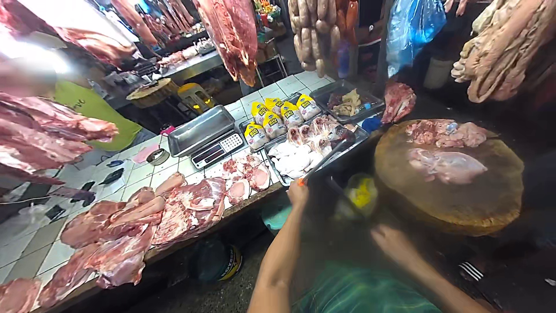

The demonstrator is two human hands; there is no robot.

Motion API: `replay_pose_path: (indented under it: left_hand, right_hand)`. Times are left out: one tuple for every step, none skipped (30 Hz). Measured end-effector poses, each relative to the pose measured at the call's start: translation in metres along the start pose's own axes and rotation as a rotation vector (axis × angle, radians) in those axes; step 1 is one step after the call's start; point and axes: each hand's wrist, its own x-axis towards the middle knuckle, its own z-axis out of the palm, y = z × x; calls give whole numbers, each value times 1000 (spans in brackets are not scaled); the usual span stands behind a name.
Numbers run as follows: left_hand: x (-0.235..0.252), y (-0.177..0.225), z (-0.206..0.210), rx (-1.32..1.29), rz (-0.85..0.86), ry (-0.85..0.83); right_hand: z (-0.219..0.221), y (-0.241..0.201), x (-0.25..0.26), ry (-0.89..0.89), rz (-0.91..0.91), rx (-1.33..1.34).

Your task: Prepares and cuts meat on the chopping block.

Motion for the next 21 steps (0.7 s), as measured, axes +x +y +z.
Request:
replay_pose_path:
  left_hand:
    - [-12,-12,-9,87,5,-60]
    - [-29,-26,-17,169,21,-112]
    - [-49,-38,-24,230,25,-151]
    - [-72,-47,-30,273,12,-194]
    - [-97,-54,-35,309,-34,-276]
    - [-121,-62,-38,332,-101,-384]
    - [-142,-71,-39,348,-159,-489]
    - [-158,-78,-37,354,-196,-583]
    - [-174,-83,-35,362,-220,-669]
    - [-190,-85,-36,359,-239,-745]
    - [-207,-85,-39,344,-242,-803]
    - [-222,-82,-44,326,-237,-842]
    - [-235,-79,-50,308,-234,-862]
    - [-245,-75,-57,299,-234,-861]
    - [-252,-74,-63,295,-240,-840]
    - [-256,-75,-70,302,-250,-810]
    - [-258,-76,-75,313,-266,-778]
    - [-261,-76,-79,332,-281,-748]
    - [-262,-74,-81,348,-291,-726]
    - [-263,-72,-83,353,-291,-711]
    - [-265,-70,-84,345,-284,-695]
  right_hand:
    - [8,30,-4,-138,148,-29]
    - [19,63,-7,-207,257,-58]
    - [30,93,-9,-231,334,-74]
    - [37,116,-7,-228,394,-81]
    - [42,130,-4,-216,443,-93]
    - [45,134,-1,-205,486,-98]
    - [44,127,5,-198,525,-104]
    - [39,114,14,-178,541,-132]
    - [33,97,23,-139,520,-171]
    - [30,82,30,-83,454,-221]
    - [28,69,33,-27,355,-270]
    - [25,60,34,18,233,-313]
    - [21,54,35,52,98,-353]
    - [17,54,36,86,-39,-390]
    - [14,60,38,118,-164,-412]
    - [11,70,42,141,-254,-434]
    - [9,82,43,148,-294,-461]
    - [7,91,43,147,-299,-490]
    - [5,97,41,140,-295,-514]
    - [5,97,41,135,-305,-520]
    - [5,93,41,135,-340,-512]
